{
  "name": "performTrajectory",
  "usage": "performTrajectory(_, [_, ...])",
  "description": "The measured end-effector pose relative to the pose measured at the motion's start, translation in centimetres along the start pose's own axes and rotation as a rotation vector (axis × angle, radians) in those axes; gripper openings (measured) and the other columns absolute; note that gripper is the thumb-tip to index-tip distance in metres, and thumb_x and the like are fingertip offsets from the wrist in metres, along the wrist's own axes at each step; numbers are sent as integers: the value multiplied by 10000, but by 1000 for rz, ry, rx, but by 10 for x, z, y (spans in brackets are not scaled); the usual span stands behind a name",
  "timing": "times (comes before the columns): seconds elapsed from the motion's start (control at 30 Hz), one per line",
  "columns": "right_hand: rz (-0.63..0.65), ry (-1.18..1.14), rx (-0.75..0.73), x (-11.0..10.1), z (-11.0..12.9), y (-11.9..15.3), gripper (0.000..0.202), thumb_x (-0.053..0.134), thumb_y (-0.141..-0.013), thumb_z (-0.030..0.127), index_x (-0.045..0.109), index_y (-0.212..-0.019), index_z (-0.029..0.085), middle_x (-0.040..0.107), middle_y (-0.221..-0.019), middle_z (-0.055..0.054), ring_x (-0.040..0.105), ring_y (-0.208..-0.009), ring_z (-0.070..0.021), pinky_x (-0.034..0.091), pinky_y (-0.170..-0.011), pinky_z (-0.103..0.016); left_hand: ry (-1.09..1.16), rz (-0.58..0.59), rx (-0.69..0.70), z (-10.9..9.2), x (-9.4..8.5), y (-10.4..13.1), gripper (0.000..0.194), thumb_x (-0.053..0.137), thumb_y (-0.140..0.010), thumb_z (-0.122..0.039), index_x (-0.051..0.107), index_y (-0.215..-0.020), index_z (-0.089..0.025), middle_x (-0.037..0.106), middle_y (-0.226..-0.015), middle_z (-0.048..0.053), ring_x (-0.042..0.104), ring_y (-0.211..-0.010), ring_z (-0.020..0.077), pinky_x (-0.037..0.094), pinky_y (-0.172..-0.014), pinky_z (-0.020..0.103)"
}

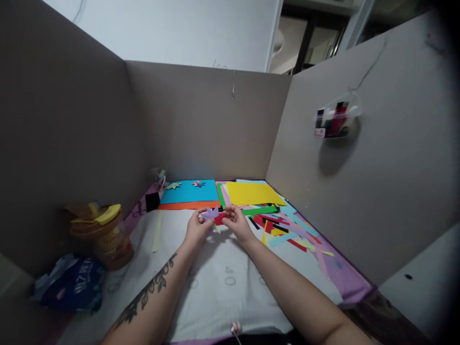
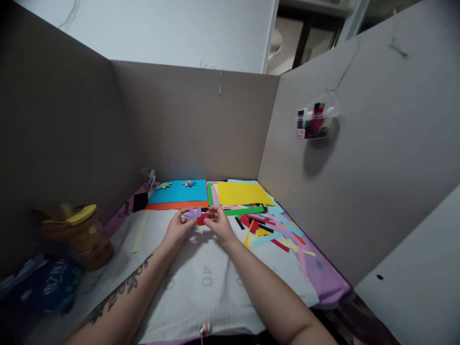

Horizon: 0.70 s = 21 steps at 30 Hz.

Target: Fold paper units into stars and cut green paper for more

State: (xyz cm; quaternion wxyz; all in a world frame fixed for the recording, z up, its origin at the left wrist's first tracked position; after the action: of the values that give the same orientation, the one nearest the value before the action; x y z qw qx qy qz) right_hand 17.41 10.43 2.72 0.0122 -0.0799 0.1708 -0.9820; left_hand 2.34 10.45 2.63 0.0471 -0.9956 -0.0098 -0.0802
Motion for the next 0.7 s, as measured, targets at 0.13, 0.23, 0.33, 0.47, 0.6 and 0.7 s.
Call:
performTrajectory(0.13, [47,-134,106,6,-5,2,398,704,-599,205,482,-930,222,557,-664,62,541,-581,-110,431,-577,-233,4,93,-13,-3,7,4,556,763,-531,-215,513,-1023,-146,660,-715,13,597,-593,124,429,-544,196])
performTrajectory(0.23, [27,-139,133,5,-6,3,393,700,-585,179,487,-914,214,523,-593,91,509,-514,-89,392,-528,-202,-1,166,-65,-1,10,6,638,784,-549,-304,491,-1094,-149,654,-701,11,584,-567,117,425,-532,196])
performTrajectory(0.33, [-29,-154,164,0,-10,0,379,705,-575,202,495,-891,203,531,-579,88,515,-504,-94,398,-526,-209,32,140,-155,3,6,4,572,674,-678,-492,499,-1116,-169,653,-756,32,589,-584,112,423,-516,189])
performTrajectory(0.47, [-138,-44,52,-11,-7,-5,244,660,-639,248,557,-851,185,632,-734,0,586,-657,-146,462,-637,-278,75,17,-323,13,-5,2,486,512,-781,-586,498,-1062,-190,649,-905,74,627,-665,128,450,-527,204])
performTrajectory(0.6, [-204,393,-285,-15,19,2,100,559,-756,227,624,-825,200,651,-818,-39,586,-802,-196,461,-780,-366,158,115,-488,18,-3,5,461,473,-817,-570,489,-1023,-158,662,-843,103,650,-660,165,482,-543,244])
performTrajectory(0.7, [-61,662,-561,-1,34,12,147,515,-790,144,636,-810,225,653,-835,-35,562,-898,-209,420,-882,-412,380,232,-530,13,4,8,454,439,-837,-564,528,-993,-148,669,-858,108,663,-731,186,514,-597,274])
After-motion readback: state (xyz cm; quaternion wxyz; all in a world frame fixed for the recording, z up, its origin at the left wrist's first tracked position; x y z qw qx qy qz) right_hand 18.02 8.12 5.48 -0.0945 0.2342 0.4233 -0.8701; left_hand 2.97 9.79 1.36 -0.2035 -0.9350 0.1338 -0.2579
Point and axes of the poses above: each hand's wrist, its own y-axis away from the middle knuckle, its own x-axis out of the palm, z = x × y, the point moved 5 cm from there along -y, towards the middle knuckle
